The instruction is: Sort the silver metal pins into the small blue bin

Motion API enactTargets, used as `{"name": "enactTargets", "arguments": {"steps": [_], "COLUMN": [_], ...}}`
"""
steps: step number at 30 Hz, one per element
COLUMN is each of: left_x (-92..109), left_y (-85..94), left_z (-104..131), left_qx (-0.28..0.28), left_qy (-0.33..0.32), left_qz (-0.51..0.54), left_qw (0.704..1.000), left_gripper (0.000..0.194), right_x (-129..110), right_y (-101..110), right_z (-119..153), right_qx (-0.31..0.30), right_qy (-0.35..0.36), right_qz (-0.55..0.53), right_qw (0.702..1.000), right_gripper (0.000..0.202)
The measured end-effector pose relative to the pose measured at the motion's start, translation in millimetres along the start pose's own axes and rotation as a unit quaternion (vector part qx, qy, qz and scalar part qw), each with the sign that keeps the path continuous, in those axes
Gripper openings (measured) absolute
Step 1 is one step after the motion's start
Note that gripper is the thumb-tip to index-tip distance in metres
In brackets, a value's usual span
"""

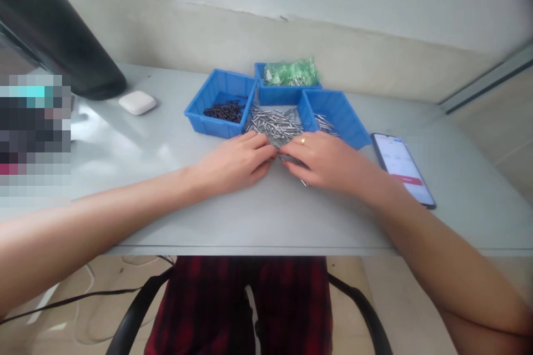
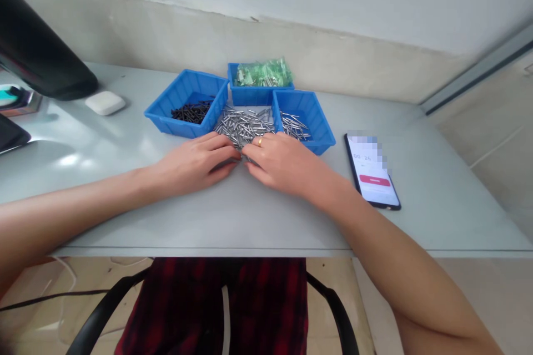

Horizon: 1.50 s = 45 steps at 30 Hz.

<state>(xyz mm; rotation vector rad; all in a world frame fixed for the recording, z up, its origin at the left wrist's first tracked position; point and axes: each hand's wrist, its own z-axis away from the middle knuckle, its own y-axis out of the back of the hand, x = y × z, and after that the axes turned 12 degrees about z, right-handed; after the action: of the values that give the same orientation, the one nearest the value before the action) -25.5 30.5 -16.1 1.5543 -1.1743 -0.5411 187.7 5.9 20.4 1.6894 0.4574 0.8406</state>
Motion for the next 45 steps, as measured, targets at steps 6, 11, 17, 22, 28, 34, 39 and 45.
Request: {"name": "enactTargets", "arguments": {"steps": [6,11,17,22,28,34,39,45], "left_x": [-1.4,-2.1,-2.1,-1.3,-1.0,-1.3,-1.1,-1.2], "left_y": [-1.6,-1.8,-2.0,-2.3,-1.6,-1.2,-1.5,-0.6], "left_z": [-0.5,-0.4,-0.7,-0.7,-1.0,-1.2,-1.3,-1.1], "left_qx": [-0.001,-0.002,-0.002,-0.003,-0.003,-0.009,-0.008,-0.009], "left_qy": [-0.005,-0.006,-0.007,-0.003,-0.002,-0.001,-0.003,-0.006], "left_qz": [0.004,0.004,0.003,0.003,0.005,-0.002,-0.005,0.001], "left_qw": [1.000,1.000,1.000,1.000,1.000,1.000,1.000,1.000], "left_gripper": [0.024,0.024,0.025,0.026,0.027,0.027,0.027,0.026], "right_x": [-0.5,-1.1,-1.5,-2.2,-3.8,-4.3,-4.8,-4.3], "right_y": [1.7,2.7,3.4,3.1,5.3,7.4,8.5,5.8], "right_z": [-0.4,-0.4,-0.7,-0.2,-0.1,-0.3,-0.3,0.0], "right_qx": [-0.008,-0.010,-0.014,-0.011,-0.017,-0.025,-0.036,-0.022], "right_qy": [0.000,0.000,0.000,0.002,0.004,0.002,0.002,0.007], "right_qz": [0.006,0.000,0.004,0.011,0.022,0.025,0.024,0.025], "right_qw": [1.000,1.000,1.000,1.000,1.000,0.999,0.999,0.999], "right_gripper": [0.020,0.019,0.019,0.021,0.020,0.018,0.018,0.020]}}
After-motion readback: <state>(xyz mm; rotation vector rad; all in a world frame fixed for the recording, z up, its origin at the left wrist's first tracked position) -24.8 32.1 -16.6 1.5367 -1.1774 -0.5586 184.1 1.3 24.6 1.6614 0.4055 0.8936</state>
